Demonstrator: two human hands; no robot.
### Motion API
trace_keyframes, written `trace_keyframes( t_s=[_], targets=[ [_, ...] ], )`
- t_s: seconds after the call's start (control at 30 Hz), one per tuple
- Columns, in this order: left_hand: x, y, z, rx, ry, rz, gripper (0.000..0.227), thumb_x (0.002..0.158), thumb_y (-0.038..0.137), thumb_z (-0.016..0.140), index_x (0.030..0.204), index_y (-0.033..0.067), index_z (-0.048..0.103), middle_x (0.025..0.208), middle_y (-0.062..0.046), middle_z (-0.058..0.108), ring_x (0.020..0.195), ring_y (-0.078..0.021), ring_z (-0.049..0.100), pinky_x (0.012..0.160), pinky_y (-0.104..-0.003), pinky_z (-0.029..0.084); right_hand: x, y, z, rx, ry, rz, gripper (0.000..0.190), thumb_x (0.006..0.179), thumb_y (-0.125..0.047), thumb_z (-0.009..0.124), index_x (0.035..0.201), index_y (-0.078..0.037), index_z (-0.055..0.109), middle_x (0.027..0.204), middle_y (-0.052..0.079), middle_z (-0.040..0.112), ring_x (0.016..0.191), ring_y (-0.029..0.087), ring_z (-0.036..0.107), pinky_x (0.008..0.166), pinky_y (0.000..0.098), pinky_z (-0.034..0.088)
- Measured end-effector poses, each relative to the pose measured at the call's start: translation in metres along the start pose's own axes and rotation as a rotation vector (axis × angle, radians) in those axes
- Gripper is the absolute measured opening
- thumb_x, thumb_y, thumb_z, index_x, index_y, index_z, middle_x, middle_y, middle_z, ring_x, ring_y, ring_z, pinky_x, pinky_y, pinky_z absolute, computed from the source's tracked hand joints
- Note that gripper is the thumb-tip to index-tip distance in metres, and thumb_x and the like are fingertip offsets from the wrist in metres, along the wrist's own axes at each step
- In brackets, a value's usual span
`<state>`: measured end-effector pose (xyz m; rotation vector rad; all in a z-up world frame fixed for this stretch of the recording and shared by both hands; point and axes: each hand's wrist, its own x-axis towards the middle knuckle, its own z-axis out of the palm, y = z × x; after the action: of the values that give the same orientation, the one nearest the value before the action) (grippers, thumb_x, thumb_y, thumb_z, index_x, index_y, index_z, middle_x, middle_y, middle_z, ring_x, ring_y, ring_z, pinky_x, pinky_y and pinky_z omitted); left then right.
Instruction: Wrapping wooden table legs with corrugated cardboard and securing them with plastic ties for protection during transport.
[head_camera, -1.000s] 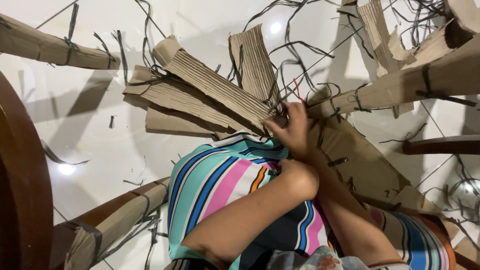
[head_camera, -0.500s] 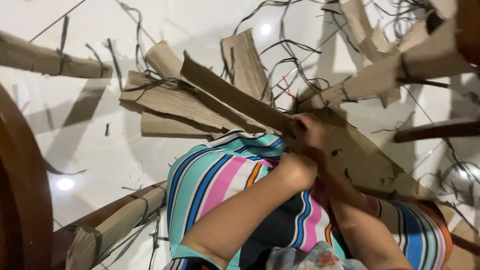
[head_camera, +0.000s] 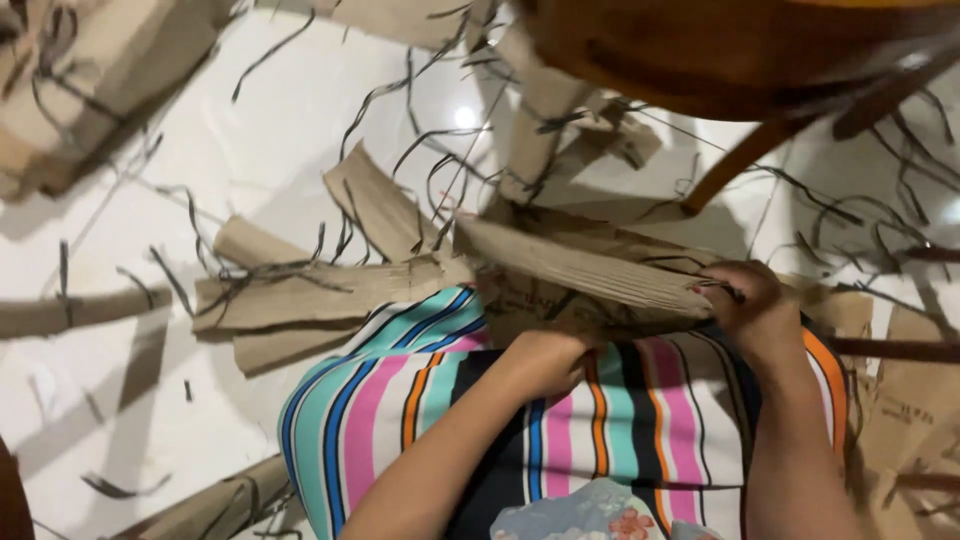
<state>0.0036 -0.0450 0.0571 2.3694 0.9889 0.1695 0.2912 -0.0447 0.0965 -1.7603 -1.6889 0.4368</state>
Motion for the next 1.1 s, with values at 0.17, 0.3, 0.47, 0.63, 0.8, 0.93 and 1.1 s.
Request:
trace_keyframes(
  t_s=[0.17, 0.3, 0.47, 0.63, 0.8, 0.93, 1.1],
  targets=[
    [-0.004, 0.032, -0.015, -0.199, -0.068, -0.139, 0.027, 0.097, 0.022, 0.057, 0.121, 0.0205, 0.070, 0.101, -0.006, 0.076, 0.075, -0.0315, 0.070, 0.064, -0.040, 0.055, 0.000, 0.036, 0.000, 0.010, -0.018, -0.098, 0.023, 0.083, -0.003, 0.072, 0.105, -0.001, 0.075, 0.108, 0.010, 0.077, 0.100, 0.029, 0.067, 0.092, 0.0392, 0.053],
    [0.004, 0.044, -0.018, -0.281, -0.074, -0.202, 0.029, 0.104, 0.027, 0.049, 0.123, 0.0178, 0.068, 0.094, -0.020, 0.072, 0.093, -0.0439, 0.071, 0.081, -0.055, 0.058, 0.001, 0.057, 0.023, 0.147, -0.041, -0.156, 0.015, 0.090, -0.003, 0.071, 0.104, -0.005, 0.078, 0.092, 0.022, 0.076, 0.093, 0.044, 0.072, 0.084, 0.0524, 0.058],
    [0.020, 0.054, -0.007, -0.380, 0.475, -0.055, 0.046, 0.091, 0.002, 0.066, 0.134, 0.0157, 0.062, 0.128, -0.011, 0.060, 0.126, -0.0350, 0.056, 0.107, -0.049, 0.048, 0.012, 0.027, 0.001, 0.198, -0.022, -0.182, 0.018, 0.093, -0.001, 0.069, 0.108, 0.002, 0.077, 0.091, 0.026, 0.075, 0.086, 0.044, 0.073, 0.082, 0.0543, 0.059],
    [0.065, 0.066, -0.003, -0.256, 0.602, 0.081, 0.059, 0.083, 0.004, 0.074, 0.138, 0.0118, 0.055, 0.140, -0.014, 0.051, 0.132, -0.0393, 0.050, 0.110, -0.052, 0.045, 0.019, 0.044, -0.006, 0.088, 0.007, -0.192, 0.015, 0.089, -0.009, 0.076, 0.104, -0.009, 0.078, 0.087, 0.011, 0.077, 0.085, 0.032, 0.073, 0.077, 0.0439, 0.060],
    [0.093, 0.088, -0.009, -0.354, 0.426, 0.027, 0.061, 0.086, 0.002, 0.069, 0.143, 0.0136, 0.050, 0.149, -0.015, 0.042, 0.142, -0.0418, 0.040, 0.114, -0.055, 0.041, 0.026, 0.081, 0.007, 0.106, -0.046, -0.029, 0.013, 0.089, -0.019, 0.080, 0.101, -0.016, 0.082, 0.087, 0.006, 0.081, 0.081, 0.029, 0.075, 0.073, 0.0419, 0.061],
    [0.098, 0.083, -0.015, -0.398, 0.454, -0.021, 0.051, 0.090, -0.004, 0.063, 0.139, 0.0059, 0.050, 0.140, -0.018, 0.047, 0.138, -0.0422, 0.046, 0.112, -0.056, 0.044, 0.052, 0.089, 0.010, -0.004, -0.483, 0.394, 0.084, 0.083, -0.073, 0.065, 0.149, -0.024, 0.050, 0.142, 0.013, 0.064, 0.131, 0.035, 0.062, 0.114, 0.0469, 0.046],
    [0.097, 0.064, 0.003, -0.407, 0.442, -0.075, 0.050, 0.093, -0.004, 0.060, 0.140, 0.0054, 0.046, 0.146, -0.022, 0.044, 0.138, -0.0432, 0.047, 0.110, -0.057, 0.047, 0.095, 0.066, 0.031, 0.312, -0.189, 0.491, 0.081, 0.093, -0.043, 0.072, 0.154, 0.000, 0.040, 0.151, 0.031, 0.048, 0.141, 0.046, 0.046, 0.116, 0.0527, 0.041]
  ],
)
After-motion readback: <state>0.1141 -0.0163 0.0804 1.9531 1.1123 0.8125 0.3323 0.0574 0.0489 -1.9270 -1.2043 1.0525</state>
